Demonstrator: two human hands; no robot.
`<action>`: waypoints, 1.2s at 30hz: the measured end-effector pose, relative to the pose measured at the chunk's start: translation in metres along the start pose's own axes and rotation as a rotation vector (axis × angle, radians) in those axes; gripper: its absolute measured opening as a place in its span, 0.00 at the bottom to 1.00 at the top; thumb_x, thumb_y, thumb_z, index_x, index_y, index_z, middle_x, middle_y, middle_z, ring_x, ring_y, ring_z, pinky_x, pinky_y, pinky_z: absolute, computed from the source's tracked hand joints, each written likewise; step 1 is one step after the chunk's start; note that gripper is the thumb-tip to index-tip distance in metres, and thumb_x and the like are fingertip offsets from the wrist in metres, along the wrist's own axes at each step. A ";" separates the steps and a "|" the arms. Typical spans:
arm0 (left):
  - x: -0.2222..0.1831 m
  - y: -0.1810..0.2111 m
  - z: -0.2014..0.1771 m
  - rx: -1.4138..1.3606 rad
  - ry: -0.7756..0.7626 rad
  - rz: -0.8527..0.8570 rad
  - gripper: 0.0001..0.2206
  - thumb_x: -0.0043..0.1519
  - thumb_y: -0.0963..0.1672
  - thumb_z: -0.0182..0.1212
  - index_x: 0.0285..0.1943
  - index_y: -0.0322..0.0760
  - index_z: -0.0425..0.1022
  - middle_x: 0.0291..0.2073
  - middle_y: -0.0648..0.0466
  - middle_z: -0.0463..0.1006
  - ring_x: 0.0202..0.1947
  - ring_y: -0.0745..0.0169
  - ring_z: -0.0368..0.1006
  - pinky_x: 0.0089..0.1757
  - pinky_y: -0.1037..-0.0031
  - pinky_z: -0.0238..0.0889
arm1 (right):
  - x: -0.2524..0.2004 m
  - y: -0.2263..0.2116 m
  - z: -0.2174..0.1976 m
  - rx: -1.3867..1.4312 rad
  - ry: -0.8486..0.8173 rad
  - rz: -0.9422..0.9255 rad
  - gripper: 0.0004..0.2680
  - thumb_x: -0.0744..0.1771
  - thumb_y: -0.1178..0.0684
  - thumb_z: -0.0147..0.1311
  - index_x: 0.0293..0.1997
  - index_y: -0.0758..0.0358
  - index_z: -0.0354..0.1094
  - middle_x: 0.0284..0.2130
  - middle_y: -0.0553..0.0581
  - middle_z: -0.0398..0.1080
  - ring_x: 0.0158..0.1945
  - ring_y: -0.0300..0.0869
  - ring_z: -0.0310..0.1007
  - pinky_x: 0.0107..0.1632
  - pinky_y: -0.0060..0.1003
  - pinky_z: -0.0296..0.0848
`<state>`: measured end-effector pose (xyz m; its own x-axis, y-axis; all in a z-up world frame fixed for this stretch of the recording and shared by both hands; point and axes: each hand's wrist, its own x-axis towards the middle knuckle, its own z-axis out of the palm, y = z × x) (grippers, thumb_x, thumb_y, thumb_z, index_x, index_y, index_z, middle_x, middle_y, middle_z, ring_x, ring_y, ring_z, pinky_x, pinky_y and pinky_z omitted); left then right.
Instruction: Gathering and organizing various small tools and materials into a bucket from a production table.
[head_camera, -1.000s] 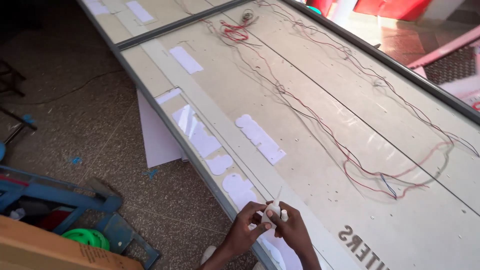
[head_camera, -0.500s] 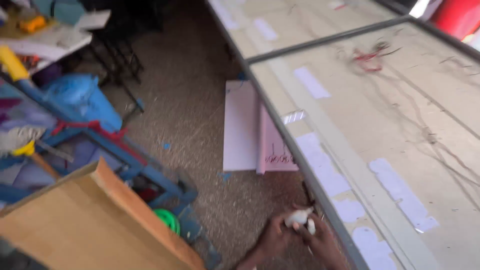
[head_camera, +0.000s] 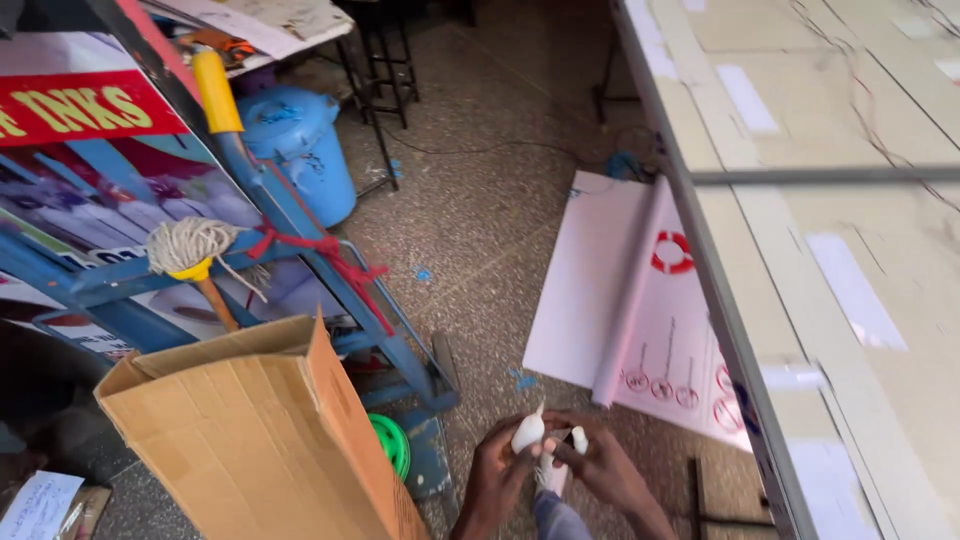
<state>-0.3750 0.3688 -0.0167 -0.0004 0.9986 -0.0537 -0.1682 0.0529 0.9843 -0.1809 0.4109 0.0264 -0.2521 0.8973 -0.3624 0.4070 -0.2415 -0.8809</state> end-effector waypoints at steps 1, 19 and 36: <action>0.013 -0.016 -0.004 -0.003 0.023 0.012 0.27 0.66 0.54 0.71 0.66 0.32 0.85 0.60 0.48 0.86 0.58 0.57 0.85 0.52 0.70 0.81 | 0.021 0.007 0.002 -0.013 -0.018 -0.014 0.19 0.67 0.42 0.68 0.66 0.50 0.81 0.57 0.47 0.88 0.33 0.36 0.87 0.35 0.30 0.80; 0.381 -0.066 -0.080 -0.357 0.271 -0.007 0.26 0.65 0.33 0.69 0.76 0.31 0.79 0.66 0.46 0.89 0.63 0.61 0.85 0.63 0.71 0.74 | 0.408 -0.117 -0.049 -0.243 -0.206 -0.526 0.12 0.72 0.42 0.61 0.57 0.53 0.78 0.50 0.52 0.82 0.53 0.45 0.86 0.57 0.38 0.77; 0.718 -0.024 -0.168 -0.393 0.486 -0.179 0.11 0.60 0.41 0.81 0.46 0.25 0.90 0.36 0.45 0.91 0.37 0.55 0.89 0.43 0.65 0.86 | 0.766 -0.213 -0.070 0.214 -0.215 -0.142 0.13 0.69 0.44 0.62 0.52 0.62 0.79 0.35 0.60 0.84 0.28 0.45 0.74 0.26 0.40 0.69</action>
<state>-0.5371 1.0824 -0.1076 -0.3693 0.8516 -0.3719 -0.5549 0.1189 0.8234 -0.3993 1.1754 -0.0420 -0.4817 0.8347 -0.2670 0.1665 -0.2119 -0.9630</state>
